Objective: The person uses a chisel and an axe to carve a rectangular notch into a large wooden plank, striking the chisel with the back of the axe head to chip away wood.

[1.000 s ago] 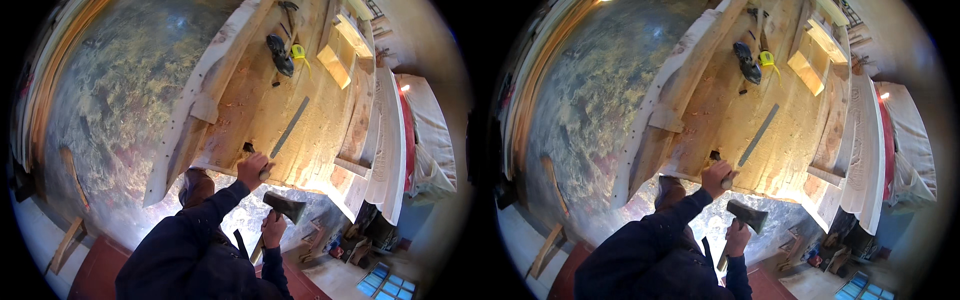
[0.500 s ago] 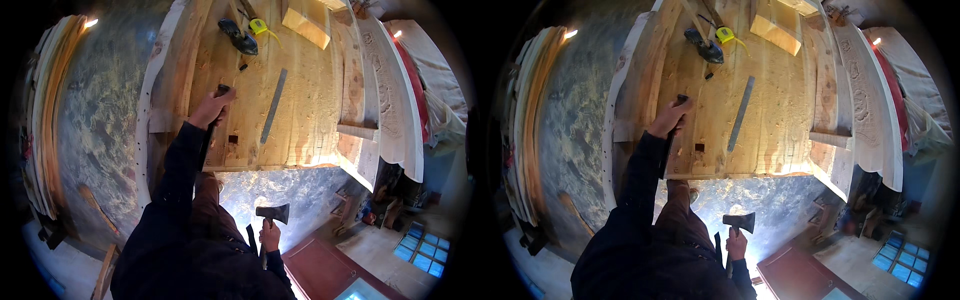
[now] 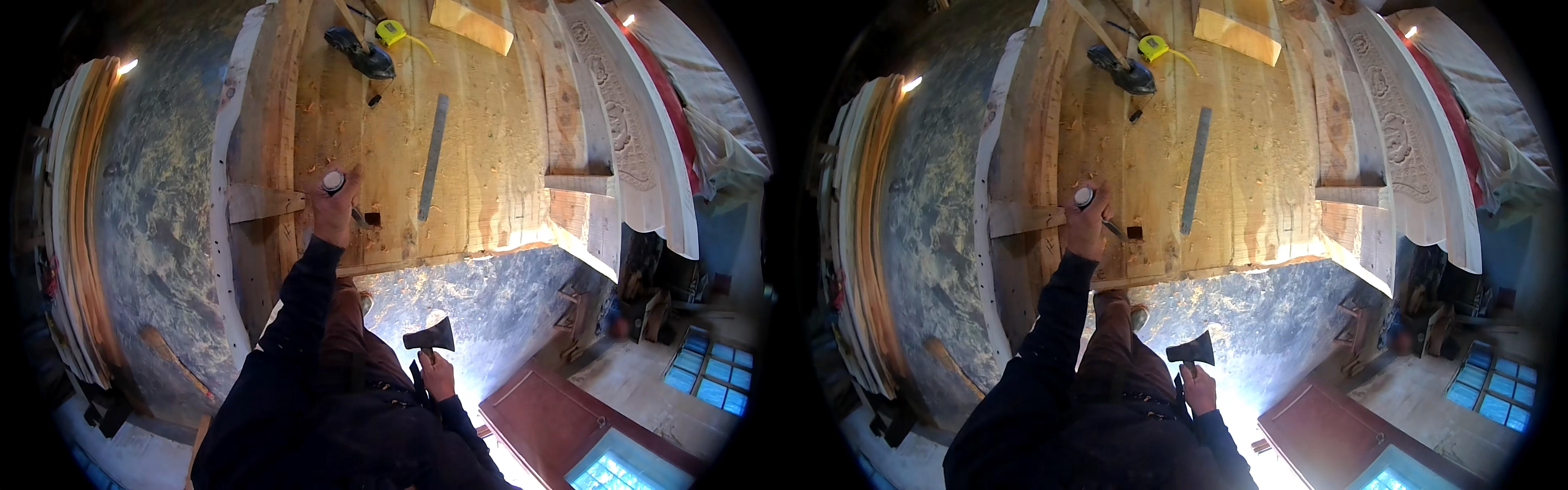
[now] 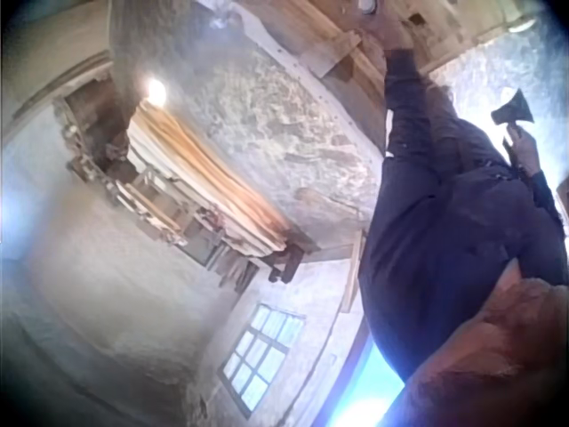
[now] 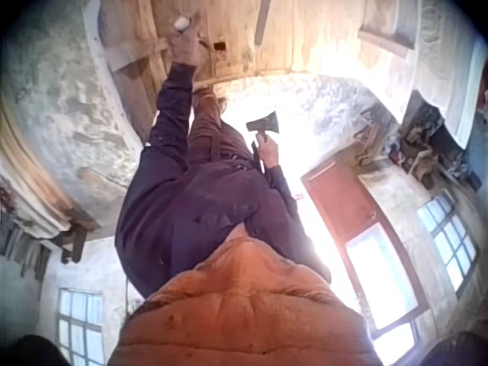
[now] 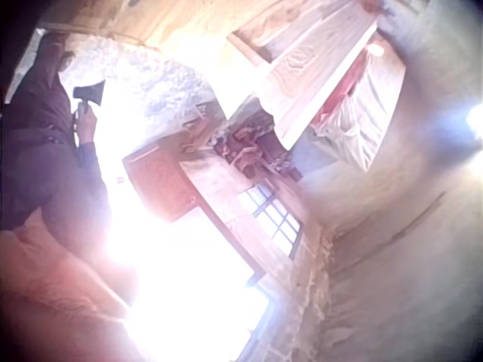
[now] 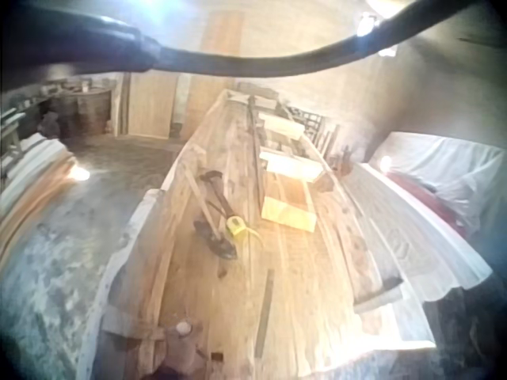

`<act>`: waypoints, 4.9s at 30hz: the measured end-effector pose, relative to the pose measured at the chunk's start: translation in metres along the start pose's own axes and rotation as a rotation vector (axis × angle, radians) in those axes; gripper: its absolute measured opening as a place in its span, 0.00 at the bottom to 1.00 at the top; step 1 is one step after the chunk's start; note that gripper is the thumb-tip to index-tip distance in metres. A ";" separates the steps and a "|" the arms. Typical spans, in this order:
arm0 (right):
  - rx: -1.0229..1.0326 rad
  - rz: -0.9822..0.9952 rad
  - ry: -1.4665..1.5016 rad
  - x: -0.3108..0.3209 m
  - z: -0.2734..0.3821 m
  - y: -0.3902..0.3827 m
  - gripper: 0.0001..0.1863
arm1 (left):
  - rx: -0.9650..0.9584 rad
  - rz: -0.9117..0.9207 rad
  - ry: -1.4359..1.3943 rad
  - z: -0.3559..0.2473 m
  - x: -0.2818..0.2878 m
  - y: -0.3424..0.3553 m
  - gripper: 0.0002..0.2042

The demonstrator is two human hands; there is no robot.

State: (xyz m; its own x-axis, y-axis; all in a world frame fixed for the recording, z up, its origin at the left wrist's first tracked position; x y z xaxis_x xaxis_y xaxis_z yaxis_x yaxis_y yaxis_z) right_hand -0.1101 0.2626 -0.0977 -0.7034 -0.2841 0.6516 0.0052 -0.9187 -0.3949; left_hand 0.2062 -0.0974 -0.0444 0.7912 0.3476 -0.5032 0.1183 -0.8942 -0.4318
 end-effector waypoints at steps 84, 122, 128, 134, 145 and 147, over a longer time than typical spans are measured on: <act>-0.389 0.175 -0.001 -0.268 -0.279 -0.246 0.16 | 0.121 1.000 1.956 0.283 -0.003 -0.288 0.14; -0.443 0.550 -0.014 -0.259 -0.228 -0.280 0.25 | -0.095 0.226 0.968 0.082 -0.024 -0.109 0.16; -0.320 0.560 -0.143 -0.225 -0.161 -0.226 0.18 | 0.328 0.220 0.345 0.000 -0.024 -0.048 0.12; -0.267 0.459 -0.216 -0.196 -0.110 -0.200 0.21 | 0.303 0.166 0.215 -0.022 -0.026 -0.035 0.16; -0.297 0.353 -0.138 -0.265 -0.145 -0.212 0.18 | 0.052 0.144 0.273 -0.001 -0.027 -0.018 0.10; -0.341 0.402 -0.086 -0.279 -0.148 -0.212 0.19 | 0.069 0.078 0.224 0.004 -0.022 -0.012 0.10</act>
State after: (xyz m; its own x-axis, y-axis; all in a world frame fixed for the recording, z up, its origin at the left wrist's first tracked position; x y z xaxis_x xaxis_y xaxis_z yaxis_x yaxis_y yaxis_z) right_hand -0.0208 0.5772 -0.2916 -0.6327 -0.6297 0.4507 0.0206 -0.5955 -0.8031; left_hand 0.1849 -0.0936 -0.0312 0.9104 0.2002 -0.3621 0.0163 -0.8918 -0.4522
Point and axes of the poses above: each hand's wrist, its own y-axis towards the middle knuckle, its own x-axis out of the back of the hand, z = x × y, the point moved 10 cm from there along y, towards the middle knuckle, and after that the axes turned 15 degrees about x, right-handed, at the moved point
